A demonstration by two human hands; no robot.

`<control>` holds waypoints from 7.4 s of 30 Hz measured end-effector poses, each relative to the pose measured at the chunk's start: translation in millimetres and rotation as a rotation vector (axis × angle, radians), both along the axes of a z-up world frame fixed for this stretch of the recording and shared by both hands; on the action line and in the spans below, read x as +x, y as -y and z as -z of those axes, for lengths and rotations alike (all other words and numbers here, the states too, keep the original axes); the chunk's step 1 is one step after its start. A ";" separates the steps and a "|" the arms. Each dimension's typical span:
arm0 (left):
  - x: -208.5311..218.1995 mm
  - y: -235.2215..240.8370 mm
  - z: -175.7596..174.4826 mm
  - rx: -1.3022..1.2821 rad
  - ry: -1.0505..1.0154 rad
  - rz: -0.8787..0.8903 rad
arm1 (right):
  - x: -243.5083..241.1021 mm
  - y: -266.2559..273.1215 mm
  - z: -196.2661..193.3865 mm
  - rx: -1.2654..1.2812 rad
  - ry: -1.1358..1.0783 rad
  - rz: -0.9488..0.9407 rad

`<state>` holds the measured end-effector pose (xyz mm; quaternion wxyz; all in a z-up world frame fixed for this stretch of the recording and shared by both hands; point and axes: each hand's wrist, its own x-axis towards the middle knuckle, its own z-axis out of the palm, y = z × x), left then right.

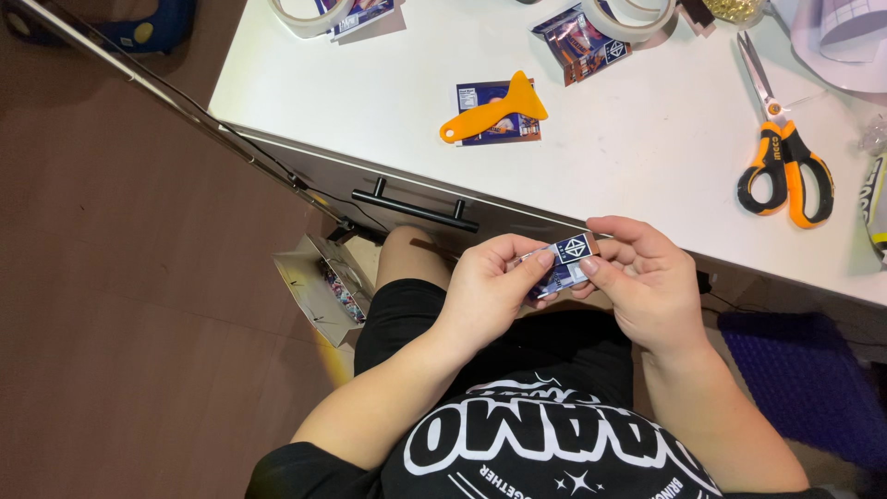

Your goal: The person wraps small rectangular packets with clear adhesive tape. They pick up each packet, apply tape to the edges, fold the tape over, and press it down to seal the packet. The wrapped packets are placed on the table.

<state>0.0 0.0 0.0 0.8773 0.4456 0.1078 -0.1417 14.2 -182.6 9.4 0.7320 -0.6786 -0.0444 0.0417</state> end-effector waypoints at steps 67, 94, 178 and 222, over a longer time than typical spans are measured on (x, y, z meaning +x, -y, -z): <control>7.2 -5.8 9.9 0.058 -0.030 0.069 | 9.8 8.8 16.8 -0.059 0.127 0.070; 182.4 33.3 1.2 1.319 0.786 0.596 | 81.7 27.8 -12.6 -0.836 0.081 0.076; 59.1 42.2 43.5 1.967 1.173 -0.335 | 115.0 18.1 -71.5 -1.306 -0.290 -0.153; 48.4 -2.6 -45.1 0.694 0.318 -0.100 | 30.3 5.0 -38.1 -0.542 0.346 -0.078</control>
